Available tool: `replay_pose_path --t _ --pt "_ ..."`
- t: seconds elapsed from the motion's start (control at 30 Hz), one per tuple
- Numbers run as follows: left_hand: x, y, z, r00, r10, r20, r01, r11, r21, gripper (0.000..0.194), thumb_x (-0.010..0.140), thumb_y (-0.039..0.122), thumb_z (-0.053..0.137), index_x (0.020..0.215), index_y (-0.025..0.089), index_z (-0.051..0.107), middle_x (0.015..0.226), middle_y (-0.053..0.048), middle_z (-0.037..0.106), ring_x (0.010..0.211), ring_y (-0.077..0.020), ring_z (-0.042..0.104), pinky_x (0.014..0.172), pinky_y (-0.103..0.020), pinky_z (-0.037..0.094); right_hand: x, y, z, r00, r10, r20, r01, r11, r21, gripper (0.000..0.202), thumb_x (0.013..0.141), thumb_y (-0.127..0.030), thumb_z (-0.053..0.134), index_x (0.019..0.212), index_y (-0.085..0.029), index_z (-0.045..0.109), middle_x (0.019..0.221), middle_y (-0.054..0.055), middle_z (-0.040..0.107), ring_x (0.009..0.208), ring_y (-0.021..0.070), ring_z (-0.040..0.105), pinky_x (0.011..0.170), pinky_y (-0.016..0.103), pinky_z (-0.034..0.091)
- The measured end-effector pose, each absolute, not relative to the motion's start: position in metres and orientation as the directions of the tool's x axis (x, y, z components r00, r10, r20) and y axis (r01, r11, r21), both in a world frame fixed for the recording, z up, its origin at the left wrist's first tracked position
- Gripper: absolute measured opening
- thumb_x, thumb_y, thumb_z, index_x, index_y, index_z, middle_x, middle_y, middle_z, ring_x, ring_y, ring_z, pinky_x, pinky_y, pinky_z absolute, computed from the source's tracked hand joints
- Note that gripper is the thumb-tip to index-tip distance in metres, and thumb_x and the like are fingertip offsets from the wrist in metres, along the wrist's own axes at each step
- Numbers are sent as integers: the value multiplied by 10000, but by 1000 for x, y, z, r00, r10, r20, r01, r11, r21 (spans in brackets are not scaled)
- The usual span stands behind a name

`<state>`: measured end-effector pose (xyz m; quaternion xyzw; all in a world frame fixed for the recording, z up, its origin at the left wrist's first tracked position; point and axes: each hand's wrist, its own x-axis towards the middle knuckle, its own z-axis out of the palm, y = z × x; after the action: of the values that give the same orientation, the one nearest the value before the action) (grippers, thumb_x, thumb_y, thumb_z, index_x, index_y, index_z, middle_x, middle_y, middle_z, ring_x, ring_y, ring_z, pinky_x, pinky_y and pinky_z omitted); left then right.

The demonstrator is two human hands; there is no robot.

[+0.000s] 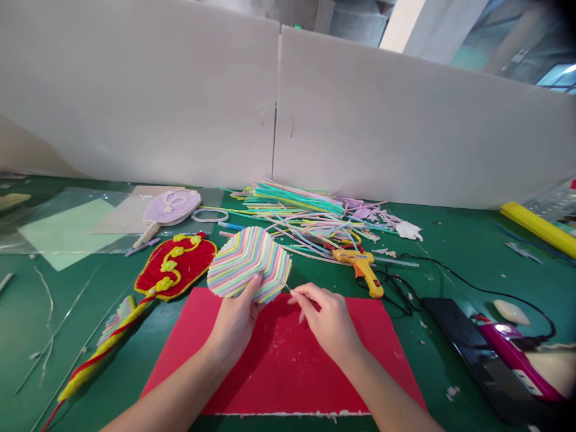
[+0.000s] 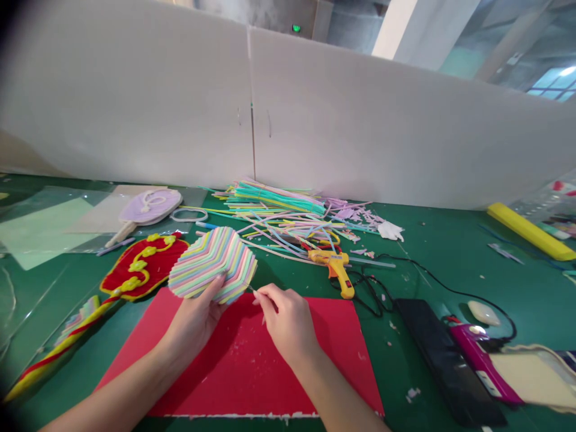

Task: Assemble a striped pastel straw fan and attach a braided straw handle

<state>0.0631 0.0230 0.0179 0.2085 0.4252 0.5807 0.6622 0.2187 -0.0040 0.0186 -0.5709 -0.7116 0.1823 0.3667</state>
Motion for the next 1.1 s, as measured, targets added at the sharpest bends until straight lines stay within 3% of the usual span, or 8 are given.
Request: replay_pose_path --t 0.4,0.63,0.93,1.1 --pt "59 29 20 -52 950 -308 -593 219 775 367 779 122 600 1138 196 570 1126 -66 651 919 -198 658 751 -275 567 220 -3 16 -84 967 239 565 243 -789 223 900 -302 444 794 -224 625 694 5 698 477 109 590 535 202 443" --pt "56 35 18 54 920 -389 -633 333 699 265 822 119 535 1073 183 593 935 -39 705 722 -152 683 623 -238 580 221 1 20 -89 983 162 426 185 -886 206 886 -277 456 783 -208 621 739 3 700 424 93 565 488 197 446" --pt "54 40 18 99 839 -535 -648 462 606 236 820 124 541 1051 151 583 836 -43 710 637 -152 685 556 -218 578 227 3 16 -86 968 237 568 244 -786 176 868 -244 512 791 -229 670 682 -22 702 526 116 606 603 218 453" --pt "52 42 20 120 813 -570 -650 498 574 263 826 112 527 1087 129 561 829 -58 710 613 -151 684 537 -204 576 227 4 14 -104 913 394 652 362 -667 192 873 -244 510 900 -231 700 717 -2 721 612 137 631 660 253 469"
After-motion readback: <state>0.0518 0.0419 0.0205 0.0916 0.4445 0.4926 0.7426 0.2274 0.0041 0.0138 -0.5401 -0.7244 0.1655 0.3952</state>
